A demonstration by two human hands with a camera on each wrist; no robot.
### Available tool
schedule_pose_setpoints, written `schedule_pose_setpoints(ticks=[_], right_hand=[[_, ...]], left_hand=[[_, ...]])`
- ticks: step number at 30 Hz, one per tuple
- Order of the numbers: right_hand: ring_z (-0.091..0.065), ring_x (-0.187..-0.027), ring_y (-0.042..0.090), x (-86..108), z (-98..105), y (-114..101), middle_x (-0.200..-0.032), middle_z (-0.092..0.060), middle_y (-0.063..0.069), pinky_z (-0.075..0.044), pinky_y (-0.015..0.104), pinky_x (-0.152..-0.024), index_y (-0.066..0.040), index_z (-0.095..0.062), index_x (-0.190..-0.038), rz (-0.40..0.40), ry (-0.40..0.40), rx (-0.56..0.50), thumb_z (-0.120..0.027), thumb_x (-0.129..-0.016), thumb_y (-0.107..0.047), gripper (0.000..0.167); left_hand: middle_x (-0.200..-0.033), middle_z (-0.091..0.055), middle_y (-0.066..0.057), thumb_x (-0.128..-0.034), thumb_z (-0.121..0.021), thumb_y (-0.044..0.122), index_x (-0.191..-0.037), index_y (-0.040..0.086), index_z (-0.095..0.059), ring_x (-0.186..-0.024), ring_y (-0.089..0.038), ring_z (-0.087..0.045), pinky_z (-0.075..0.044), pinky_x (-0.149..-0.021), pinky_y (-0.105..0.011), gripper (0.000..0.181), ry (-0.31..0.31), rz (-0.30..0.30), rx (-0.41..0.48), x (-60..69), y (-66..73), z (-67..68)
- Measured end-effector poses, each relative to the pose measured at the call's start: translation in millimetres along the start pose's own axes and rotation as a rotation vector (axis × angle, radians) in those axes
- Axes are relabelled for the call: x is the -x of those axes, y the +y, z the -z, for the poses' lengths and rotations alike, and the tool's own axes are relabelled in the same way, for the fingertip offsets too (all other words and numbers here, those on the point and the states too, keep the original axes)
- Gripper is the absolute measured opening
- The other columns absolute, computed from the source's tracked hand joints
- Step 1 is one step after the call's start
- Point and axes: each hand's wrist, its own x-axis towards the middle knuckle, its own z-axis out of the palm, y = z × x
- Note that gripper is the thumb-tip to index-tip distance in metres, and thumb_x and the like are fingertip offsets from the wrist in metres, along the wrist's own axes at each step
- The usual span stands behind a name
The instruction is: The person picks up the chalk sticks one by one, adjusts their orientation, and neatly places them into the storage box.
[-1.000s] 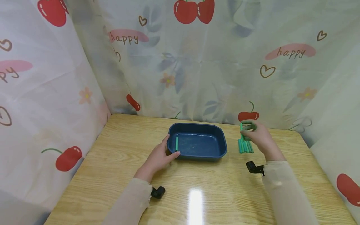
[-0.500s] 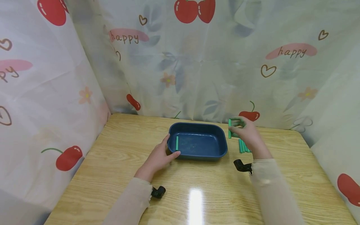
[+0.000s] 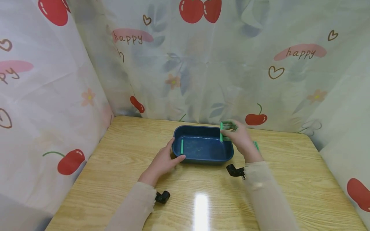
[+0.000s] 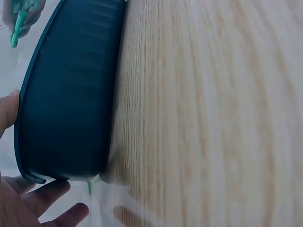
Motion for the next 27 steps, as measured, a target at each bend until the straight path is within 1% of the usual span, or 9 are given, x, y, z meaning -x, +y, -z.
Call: schedule_pose_setpoints(ticks=[1, 2, 7, 9, 15, 18, 22, 24, 27], right_hand=[[-0.064, -0.083, 0.012, -0.7, -3.0, 0.3, -0.115, -0.054, 0.02, -0.059, 0.029, -0.075, 0.005, -0.047, -0.141, -0.002, -0.004, -0.003, -0.064, -0.097, -0.005, 0.049], [-0.064, -0.083, 0.012, -1.6, -5.8, 1.0, -0.115, -0.055, 0.019, -0.058, 0.026, -0.073, 0.005, -0.047, -0.142, 0.0, -0.009, -0.006, -0.064, -0.097, -0.005, 0.05], [-0.064, -0.083, 0.012, -6.2, -19.7, 4.2, -0.112, -0.06, 0.018, -0.054, 0.026, -0.072, 0.003, -0.049, -0.142, -0.005, -0.019, 0.02, -0.065, -0.096, -0.009, 0.05], [-0.064, -0.084, 0.014, -8.0, -25.7, 6.1, -0.112, -0.061, 0.018, -0.054, 0.027, -0.073, 0.003, -0.05, -0.141, -0.012, -0.018, 0.021, -0.065, -0.096, -0.009, 0.049], [-0.063, -0.092, 0.02, -11.3, -45.0, 10.8, -0.115, -0.06, 0.02, -0.056, 0.031, -0.078, 0.003, -0.05, -0.141, -0.033, -0.033, -0.021, -0.065, -0.096, -0.006, 0.048], [-0.062, -0.096, 0.025, -13.0, -54.4, 11.3, -0.116, -0.06, 0.02, -0.057, 0.035, -0.08, 0.001, -0.05, -0.141, -0.04, -0.045, -0.024, -0.064, -0.096, -0.006, 0.048], [-0.064, -0.097, 0.029, -16.7, -66.0, 14.0, -0.117, -0.061, 0.021, -0.058, 0.042, -0.083, -0.001, -0.053, -0.139, -0.057, -0.042, -0.015, -0.066, -0.096, -0.007, 0.046], [-0.065, -0.097, 0.03, -19.0, -72.0, 16.9, -0.116, -0.062, 0.021, -0.058, 0.043, -0.083, -0.002, -0.054, -0.138, -0.066, -0.034, -0.014, -0.067, -0.095, -0.007, 0.045], [-0.065, -0.096, 0.028, -22.1, -80.5, 22.2, -0.116, -0.063, 0.02, -0.059, 0.039, -0.079, -0.003, -0.056, -0.137, -0.073, -0.029, -0.003, -0.067, -0.095, -0.007, 0.044]], left_hand=[[-0.161, -0.031, -0.011, -0.0902, -0.07, 0.053, -0.163, 0.023, -0.013, -0.146, -0.033, -0.032, -0.032, -0.114, -0.056, 0.097, 0.0, 0.001, 0.001, 0.1, 0.4, 0.2], [-0.161, -0.031, -0.011, -0.0902, -0.07, 0.053, -0.163, 0.023, -0.013, -0.146, -0.033, -0.032, -0.032, -0.114, -0.056, 0.097, -0.001, 0.003, 0.001, 0.0, 0.6, 0.4], [-0.161, -0.031, -0.011, -0.0892, -0.068, 0.057, -0.163, 0.023, -0.013, -0.146, -0.032, -0.032, -0.032, -0.114, -0.055, 0.098, 0.003, 0.001, -0.005, -0.5, 0.9, 0.9], [-0.161, -0.031, -0.011, -0.0888, -0.068, 0.059, -0.163, 0.022, -0.013, -0.146, -0.032, -0.033, -0.032, -0.114, -0.054, 0.099, 0.004, -0.003, -0.007, -0.5, 0.9, 1.1], [-0.161, -0.031, -0.011, -0.0886, -0.068, 0.059, -0.163, 0.022, -0.013, -0.146, -0.032, -0.032, -0.033, -0.114, -0.054, 0.099, -0.004, -0.006, -0.003, -0.2, 0.6, 1.1], [-0.161, -0.031, -0.011, -0.0891, -0.068, 0.058, -0.163, 0.023, -0.013, -0.146, -0.032, -0.032, -0.033, -0.114, -0.054, 0.099, -0.005, -0.001, -0.007, -0.5, -0.1, 0.8], [-0.162, -0.03, -0.011, -0.0893, -0.068, 0.058, -0.163, 0.023, -0.013, -0.146, -0.032, -0.032, -0.032, -0.114, -0.055, 0.098, -0.006, 0.001, -0.006, -1.5, -1.0, 0.7], [-0.162, -0.03, -0.011, -0.0887, -0.068, 0.059, -0.163, 0.023, -0.013, -0.146, -0.032, -0.032, -0.032, -0.114, -0.055, 0.099, -0.01, 0.004, -0.008, -1.7, -1.6, 0.4], [-0.162, -0.031, -0.011, -0.0873, -0.067, 0.063, -0.163, 0.024, -0.012, -0.146, -0.032, -0.032, -0.033, -0.114, -0.055, 0.101, -0.014, 0.002, -0.013, -1.6, -2.3, 0.1]])
